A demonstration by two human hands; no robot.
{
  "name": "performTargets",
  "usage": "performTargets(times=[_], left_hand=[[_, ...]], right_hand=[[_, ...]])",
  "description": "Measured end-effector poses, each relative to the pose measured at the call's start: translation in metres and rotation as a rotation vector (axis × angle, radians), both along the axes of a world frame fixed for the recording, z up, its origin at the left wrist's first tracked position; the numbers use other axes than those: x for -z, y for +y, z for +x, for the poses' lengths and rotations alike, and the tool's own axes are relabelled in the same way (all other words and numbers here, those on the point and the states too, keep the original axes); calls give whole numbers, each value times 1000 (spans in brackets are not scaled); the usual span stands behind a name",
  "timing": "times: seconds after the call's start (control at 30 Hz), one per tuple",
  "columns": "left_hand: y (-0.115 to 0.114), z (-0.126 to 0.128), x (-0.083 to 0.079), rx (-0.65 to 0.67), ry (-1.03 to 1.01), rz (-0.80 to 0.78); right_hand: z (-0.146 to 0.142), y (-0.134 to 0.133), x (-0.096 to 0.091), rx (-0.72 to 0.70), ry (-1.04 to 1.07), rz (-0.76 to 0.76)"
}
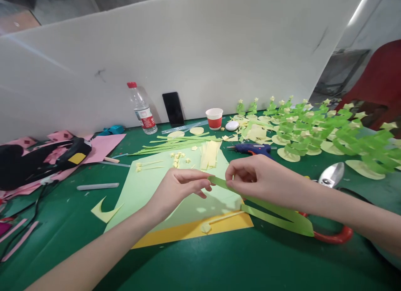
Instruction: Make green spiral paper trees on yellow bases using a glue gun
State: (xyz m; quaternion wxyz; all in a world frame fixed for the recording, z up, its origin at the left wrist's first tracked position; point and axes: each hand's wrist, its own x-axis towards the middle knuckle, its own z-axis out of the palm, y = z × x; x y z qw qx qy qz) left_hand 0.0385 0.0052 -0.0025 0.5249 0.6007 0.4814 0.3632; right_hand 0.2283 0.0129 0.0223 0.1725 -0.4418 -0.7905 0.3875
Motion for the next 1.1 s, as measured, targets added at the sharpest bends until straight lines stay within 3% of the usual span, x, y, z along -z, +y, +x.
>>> performTargets(times=[0.2,0.5,0.67,0.83,1.1], left_hand=[[-10,5,-6,-23,92,137],[-20,9,-12,43,289,423],[-20,9,-12,44,323,511],[-19,8,-11,29,304,514],[-19,10,-13,-15,205,391]], right_hand=[[2,-2,-5,-77,-47,-63],[4,4,-8,-248,107,-483],[3,5,-9,-243,179,-575],[5,5,-10,-233,196,-589],[4,3,-9,-267,189,-578]])
